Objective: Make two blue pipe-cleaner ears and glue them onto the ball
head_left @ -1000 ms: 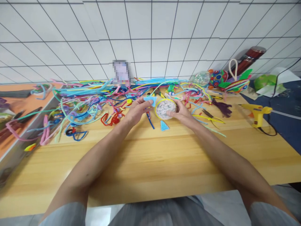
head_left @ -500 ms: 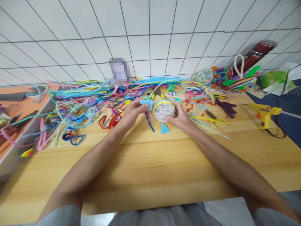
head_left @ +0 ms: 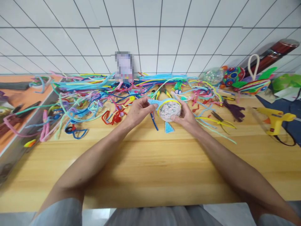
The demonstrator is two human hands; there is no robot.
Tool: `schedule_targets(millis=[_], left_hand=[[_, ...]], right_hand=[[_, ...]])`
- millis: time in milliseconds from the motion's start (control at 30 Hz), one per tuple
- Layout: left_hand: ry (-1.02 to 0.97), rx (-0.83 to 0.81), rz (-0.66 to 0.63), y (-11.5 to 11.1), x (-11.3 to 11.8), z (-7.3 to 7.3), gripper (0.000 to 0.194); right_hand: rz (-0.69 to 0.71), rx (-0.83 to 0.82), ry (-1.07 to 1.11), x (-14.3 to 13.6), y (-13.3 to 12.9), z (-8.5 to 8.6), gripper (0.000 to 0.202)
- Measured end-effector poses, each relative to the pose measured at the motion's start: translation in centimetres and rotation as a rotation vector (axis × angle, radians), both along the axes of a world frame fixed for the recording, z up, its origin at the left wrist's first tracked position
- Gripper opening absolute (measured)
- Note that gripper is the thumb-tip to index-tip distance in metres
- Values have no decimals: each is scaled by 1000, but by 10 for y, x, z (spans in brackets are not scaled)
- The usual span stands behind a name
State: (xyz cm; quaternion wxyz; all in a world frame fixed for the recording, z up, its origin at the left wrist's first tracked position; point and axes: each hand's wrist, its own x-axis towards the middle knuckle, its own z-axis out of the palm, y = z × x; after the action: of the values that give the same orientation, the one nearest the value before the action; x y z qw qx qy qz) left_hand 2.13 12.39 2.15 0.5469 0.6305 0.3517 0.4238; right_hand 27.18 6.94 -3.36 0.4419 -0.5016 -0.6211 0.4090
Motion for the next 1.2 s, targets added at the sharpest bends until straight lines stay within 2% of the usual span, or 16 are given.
schedule_targets(millis=[100,300,433,700,867,1200], left_hand=[[18,5,7,0,2,-2,26],[32,19,46,-1,4,-4,29],[49,53,39,-3,4,-5,27],[165,226,62,-1,4,-11,18],[164,218,20,0,4,-14,17],[166,266,35,1,5,-13,16]], right_hand=[[-55,29,55,-3,-2,4,106],[-60,2,94,-6,-4,10,106],[-64,4,113,-7,-3,8,107],[-60,17,131,-5,-2,2,107],[-50,45,129,-5,-2,1,101],[-41,99,85,-3,0,-1,102]])
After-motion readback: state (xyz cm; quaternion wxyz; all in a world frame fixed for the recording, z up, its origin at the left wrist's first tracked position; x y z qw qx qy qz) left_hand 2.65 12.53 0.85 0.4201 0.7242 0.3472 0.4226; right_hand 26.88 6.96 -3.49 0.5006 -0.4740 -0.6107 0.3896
